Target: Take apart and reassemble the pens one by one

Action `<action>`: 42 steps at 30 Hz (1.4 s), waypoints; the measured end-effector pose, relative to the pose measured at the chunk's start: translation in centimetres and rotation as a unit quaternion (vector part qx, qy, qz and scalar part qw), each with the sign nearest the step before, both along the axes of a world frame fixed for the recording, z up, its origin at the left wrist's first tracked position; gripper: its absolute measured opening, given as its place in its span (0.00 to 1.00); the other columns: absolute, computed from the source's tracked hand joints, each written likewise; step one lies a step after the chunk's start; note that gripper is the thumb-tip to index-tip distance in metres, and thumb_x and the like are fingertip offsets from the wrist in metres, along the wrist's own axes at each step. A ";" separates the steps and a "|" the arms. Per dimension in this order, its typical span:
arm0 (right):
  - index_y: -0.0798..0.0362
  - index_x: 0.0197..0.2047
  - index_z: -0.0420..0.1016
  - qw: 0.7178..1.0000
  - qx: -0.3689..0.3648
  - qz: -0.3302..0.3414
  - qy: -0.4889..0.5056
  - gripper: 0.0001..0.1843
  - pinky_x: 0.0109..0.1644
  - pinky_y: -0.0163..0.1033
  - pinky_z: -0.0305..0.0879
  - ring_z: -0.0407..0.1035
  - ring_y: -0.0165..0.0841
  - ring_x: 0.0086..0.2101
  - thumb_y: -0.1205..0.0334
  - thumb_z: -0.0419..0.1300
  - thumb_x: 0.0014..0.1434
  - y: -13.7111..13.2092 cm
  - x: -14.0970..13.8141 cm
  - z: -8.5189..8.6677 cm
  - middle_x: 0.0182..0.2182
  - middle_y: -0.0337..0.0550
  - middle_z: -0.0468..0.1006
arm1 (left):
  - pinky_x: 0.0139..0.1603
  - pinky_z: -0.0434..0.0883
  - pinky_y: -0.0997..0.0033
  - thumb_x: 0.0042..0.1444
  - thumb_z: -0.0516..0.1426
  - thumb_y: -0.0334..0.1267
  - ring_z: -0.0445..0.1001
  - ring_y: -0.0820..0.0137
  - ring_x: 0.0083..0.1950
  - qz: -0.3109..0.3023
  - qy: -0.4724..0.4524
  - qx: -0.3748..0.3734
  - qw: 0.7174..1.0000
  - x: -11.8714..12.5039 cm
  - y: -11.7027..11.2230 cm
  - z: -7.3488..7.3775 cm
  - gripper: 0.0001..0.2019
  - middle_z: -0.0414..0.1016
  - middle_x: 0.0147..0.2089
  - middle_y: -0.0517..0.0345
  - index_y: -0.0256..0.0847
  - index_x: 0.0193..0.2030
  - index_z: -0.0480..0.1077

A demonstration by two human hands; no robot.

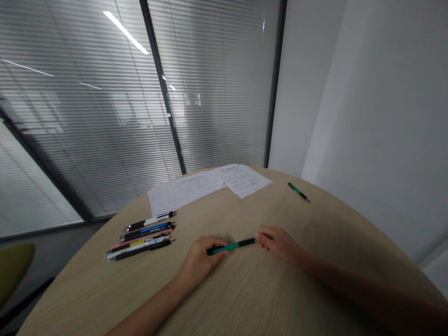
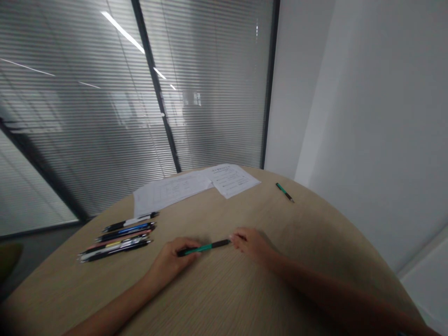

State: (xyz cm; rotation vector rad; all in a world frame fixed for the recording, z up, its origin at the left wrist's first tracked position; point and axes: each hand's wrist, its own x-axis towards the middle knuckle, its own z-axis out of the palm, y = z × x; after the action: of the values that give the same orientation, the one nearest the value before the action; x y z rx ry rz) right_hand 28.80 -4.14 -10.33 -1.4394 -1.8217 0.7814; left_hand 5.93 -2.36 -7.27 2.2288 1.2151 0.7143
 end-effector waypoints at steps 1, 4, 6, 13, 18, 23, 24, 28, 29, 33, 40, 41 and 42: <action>0.56 0.20 0.64 1.000 -0.005 -0.002 -0.003 0.16 0.22 0.28 0.55 0.59 0.24 0.18 0.57 0.49 0.55 0.0 -0.1 0.0 0.16 0.35 0.65 | 0.40 0.66 0.70 0.43 0.55 0.37 0.71 0.68 0.36 0.000 0.000 0.001 1.000 0.0 0.0 0.0 0.08 0.76 0.32 0.58 0.41 0.31 0.73; 0.56 0.20 0.66 1.000 -0.023 -0.008 -0.006 0.17 0.21 0.28 0.54 0.59 0.24 0.18 0.56 0.49 0.55 -0.1 -0.2 0.2 0.16 0.37 0.66 | 0.41 0.66 0.69 0.43 0.56 0.37 0.71 0.68 0.36 0.003 -0.001 -0.006 1.000 0.1 -0.1 0.1 0.07 0.76 0.32 0.58 0.41 0.31 0.73; 0.56 0.20 0.67 1.000 -0.028 -0.011 -0.003 0.18 0.22 0.29 0.54 0.60 0.25 0.18 0.55 0.48 0.55 -0.1 -0.2 0.2 0.17 0.38 0.67 | 0.40 0.66 0.70 0.43 0.56 0.37 0.71 0.68 0.35 0.005 -0.004 -0.019 1.000 0.1 -0.1 0.3 0.08 0.76 0.32 0.58 0.40 0.30 0.73; 0.53 0.38 0.69 0.996 0.007 0.030 0.085 0.16 0.24 0.30 0.57 0.60 0.24 0.20 0.51 0.51 0.54 0.5 0.6 -0.7 0.24 0.39 0.70 | 0.36 0.67 0.73 0.43 0.54 0.37 0.72 0.69 0.34 0.020 -0.042 -0.071 0.996 0.2 0.1 0.3 0.08 0.75 0.32 0.59 0.39 0.31 0.71; 0.53 0.34 0.68 0.994 -0.008 0.040 0.104 0.11 0.25 0.29 0.57 0.60 0.24 0.22 0.57 0.58 0.47 0.7 0.5 -0.7 0.20 0.34 0.65 | 0.36 0.66 0.73 0.43 0.54 0.35 0.72 0.69 0.34 0.011 -0.039 -0.076 0.996 0.2 0.1 0.4 0.08 0.75 0.31 0.58 0.38 0.31 0.70; 0.54 0.25 0.68 0.999 0.011 0.035 0.011 0.10 0.24 0.29 0.56 0.61 0.24 0.21 0.58 0.53 0.52 0.3 0.6 -0.2 0.19 0.36 0.67 | 0.36 0.66 0.73 0.43 0.54 0.36 0.71 0.69 0.34 -0.007 -0.028 -0.060 0.998 0.1 0.0 0.4 0.08 0.75 0.31 0.58 0.37 0.31 0.71; 0.55 0.23 0.67 0.999 0.018 0.038 -0.011 0.13 0.24 0.29 0.56 0.61 0.25 0.21 0.57 0.51 0.54 0.2 0.6 -0.2 0.19 0.36 0.68 | 0.37 0.66 0.74 0.43 0.55 0.36 0.71 0.69 0.34 -0.009 -0.024 -0.056 0.998 0.1 0.0 0.4 0.08 0.75 0.31 0.58 0.38 0.31 0.71; 0.56 0.21 0.68 0.997 0.021 0.051 -0.046 0.20 0.25 0.30 0.57 0.62 0.25 0.21 0.56 0.45 0.57 0.1 0.7 -0.1 0.18 0.39 0.69 | 0.37 0.66 0.74 0.43 0.55 0.36 0.71 0.70 0.34 -0.005 -0.014 -0.050 0.999 0.2 -0.2 0.5 0.07 0.75 0.32 0.59 0.40 0.30 0.71; 0.56 0.21 0.68 0.997 0.023 0.051 -0.047 0.21 0.25 0.30 0.57 0.61 0.25 0.20 0.56 0.45 0.57 0.1 0.7 -0.2 0.18 0.39 0.69 | 0.36 0.66 0.74 0.43 0.55 0.36 0.71 0.70 0.34 -0.003 -0.015 -0.052 0.999 0.2 -0.2 0.5 0.07 0.75 0.32 0.59 0.39 0.30 0.71; 0.54 0.35 0.70 0.998 0.022 0.055 0.013 0.15 0.26 0.30 0.57 0.60 0.24 0.21 0.55 0.47 0.57 0.2 0.7 -0.5 0.22 0.38 0.69 | 0.36 0.66 0.74 0.43 0.54 0.36 0.71 0.69 0.34 0.005 -0.038 -0.067 0.997 0.2 0.0 0.4 0.08 0.75 0.32 0.58 0.39 0.31 0.71; 0.53 0.33 0.66 0.994 -0.013 0.045 0.101 0.09 0.25 0.29 0.57 0.60 0.24 0.22 0.59 0.57 0.49 0.4 0.4 -0.6 0.22 0.34 0.65 | 0.36 0.66 0.73 0.43 0.54 0.37 0.71 0.69 0.34 0.015 -0.042 -0.073 0.996 0.2 0.1 0.3 0.08 0.75 0.32 0.58 0.38 0.30 0.71; 0.53 0.31 0.66 0.994 -0.018 0.046 0.102 0.07 0.25 0.29 0.57 0.60 0.24 0.22 0.59 0.56 0.49 0.4 0.4 -0.6 0.21 0.34 0.65 | 0.36 0.66 0.73 0.43 0.54 0.37 0.71 0.69 0.34 0.014 -0.038 -0.072 0.997 0.2 0.1 0.3 0.08 0.75 0.31 0.58 0.38 0.30 0.71; 0.53 0.31 0.66 0.994 -0.024 0.048 0.101 0.07 0.24 0.29 0.57 0.60 0.24 0.22 0.59 0.56 0.49 0.4 0.4 -0.5 0.21 0.34 0.65 | 0.36 0.66 0.73 0.43 0.54 0.36 0.71 0.69 0.34 0.012 -0.034 -0.070 0.997 0.2 0.0 0.4 0.08 0.75 0.31 0.58 0.38 0.30 0.71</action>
State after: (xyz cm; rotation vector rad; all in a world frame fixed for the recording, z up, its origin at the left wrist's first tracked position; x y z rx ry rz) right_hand 29.22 -3.78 -10.87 -1.2602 -1.7375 0.9867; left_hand 6.13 -2.34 -6.89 2.0622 1.2233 0.6859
